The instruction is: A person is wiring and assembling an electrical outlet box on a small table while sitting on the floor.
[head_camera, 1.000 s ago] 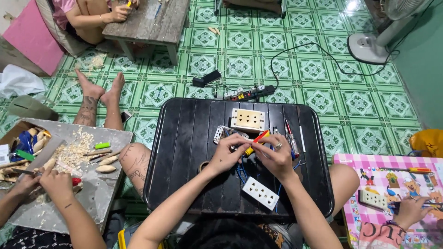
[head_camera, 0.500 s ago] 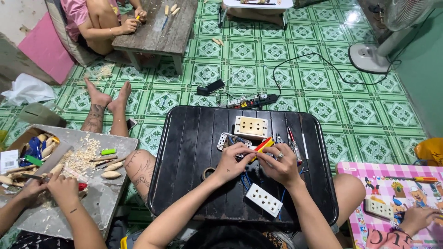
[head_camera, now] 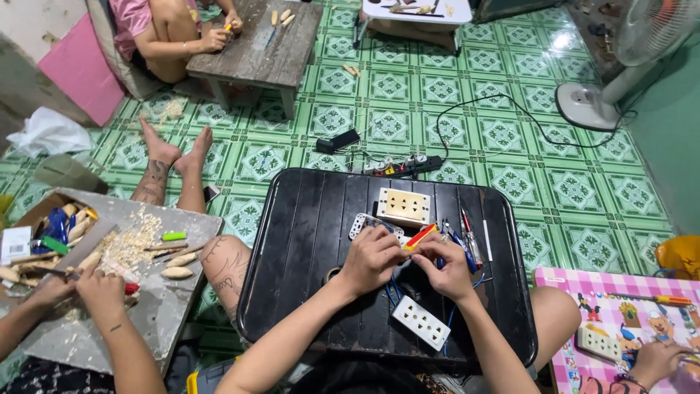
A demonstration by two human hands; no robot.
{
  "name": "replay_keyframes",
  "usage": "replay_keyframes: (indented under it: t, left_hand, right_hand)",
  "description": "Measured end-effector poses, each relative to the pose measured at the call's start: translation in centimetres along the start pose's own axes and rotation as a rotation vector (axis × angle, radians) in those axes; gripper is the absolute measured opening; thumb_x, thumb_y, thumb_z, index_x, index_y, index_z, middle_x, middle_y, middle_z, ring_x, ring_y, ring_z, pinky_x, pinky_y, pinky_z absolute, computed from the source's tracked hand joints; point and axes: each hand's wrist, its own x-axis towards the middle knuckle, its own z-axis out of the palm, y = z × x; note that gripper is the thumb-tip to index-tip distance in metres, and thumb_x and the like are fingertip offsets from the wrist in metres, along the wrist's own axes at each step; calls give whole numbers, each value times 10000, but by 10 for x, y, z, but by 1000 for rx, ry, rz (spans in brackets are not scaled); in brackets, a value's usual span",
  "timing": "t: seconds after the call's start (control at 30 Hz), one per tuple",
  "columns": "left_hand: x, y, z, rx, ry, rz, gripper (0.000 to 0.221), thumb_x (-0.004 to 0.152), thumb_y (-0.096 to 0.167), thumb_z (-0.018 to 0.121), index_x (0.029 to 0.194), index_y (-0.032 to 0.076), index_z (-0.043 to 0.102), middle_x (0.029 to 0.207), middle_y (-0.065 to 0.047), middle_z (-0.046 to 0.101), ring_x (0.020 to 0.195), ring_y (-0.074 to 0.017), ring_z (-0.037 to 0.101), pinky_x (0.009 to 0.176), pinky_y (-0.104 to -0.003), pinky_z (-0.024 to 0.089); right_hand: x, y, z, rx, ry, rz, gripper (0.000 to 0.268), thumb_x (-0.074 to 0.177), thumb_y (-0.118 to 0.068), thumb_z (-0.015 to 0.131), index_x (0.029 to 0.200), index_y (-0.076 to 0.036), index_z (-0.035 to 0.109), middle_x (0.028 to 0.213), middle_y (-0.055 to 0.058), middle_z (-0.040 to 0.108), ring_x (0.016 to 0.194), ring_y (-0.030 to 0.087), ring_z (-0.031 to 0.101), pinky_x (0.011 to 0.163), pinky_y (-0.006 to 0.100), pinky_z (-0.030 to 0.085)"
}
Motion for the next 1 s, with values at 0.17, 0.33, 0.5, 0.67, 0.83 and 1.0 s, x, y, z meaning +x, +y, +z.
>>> replay_keyframes:
  t: [0.17, 0.33, 0.5, 0.67, 0.83, 1.0]
  left_hand:
    - [6, -5, -3, 244, 101, 261, 213, 959, 124, 679, 755, 186, 664, 723, 41, 533, 760, -180, 556, 792, -336, 489]
    - [6, -11, -5, 338, 117, 385, 229, 981, 93, 666, 764, 165, 659, 747, 9, 532, 770, -191, 550, 814, -347, 500]
    - [8, -15, -4, 231, 58, 267, 174, 984, 174, 660, 814, 159, 691, 758, 15, 567, 830, -193, 606, 908, -399, 503]
    - [-4, -24, 11, 255, 34, 259, 146, 968, 178, 673, 826, 151, 689, 757, 8, 575, 837, -197, 606, 927, -420, 501]
    - [-8, -23, 15, 294, 1, 219, 121, 943, 182, 692, 829, 143, 687, 751, 4, 573, 819, -202, 593, 884, -423, 486]
    - [-8, -15, 11, 355, 53, 198, 101, 957, 143, 644, 865, 148, 685, 774, -5, 556, 819, -204, 578, 894, -442, 467]
  right_hand:
    - [-1, 2, 6, 127, -65, 146, 34, 823, -50, 777, 791, -59, 769, 721, 80, 686, 576, 149, 573, 504, 283, 513]
    - [-1, -1, 9, 171, -45, 217, 43, 834, -40, 767, 797, -24, 752, 716, 68, 679, 598, 109, 566, 497, 246, 533]
    - [-5, 3, 7, -368, 33, -169, 117, 829, -27, 766, 897, -120, 747, 798, 27, 702, 459, 203, 568, 470, 293, 508]
    - [-3, -1, 8, -585, 32, -365, 110, 839, -60, 779, 921, -125, 747, 852, 47, 709, 557, 273, 661, 513, 343, 553]
    - [-3, -5, 13, -677, 51, -425, 99, 832, -64, 791, 916, -109, 764, 821, 55, 710, 591, 269, 677, 532, 329, 558]
    - [-9, -6, 16, -466, 120, -139, 63, 853, -94, 778, 850, -150, 748, 752, 3, 690, 481, 225, 616, 477, 297, 519]
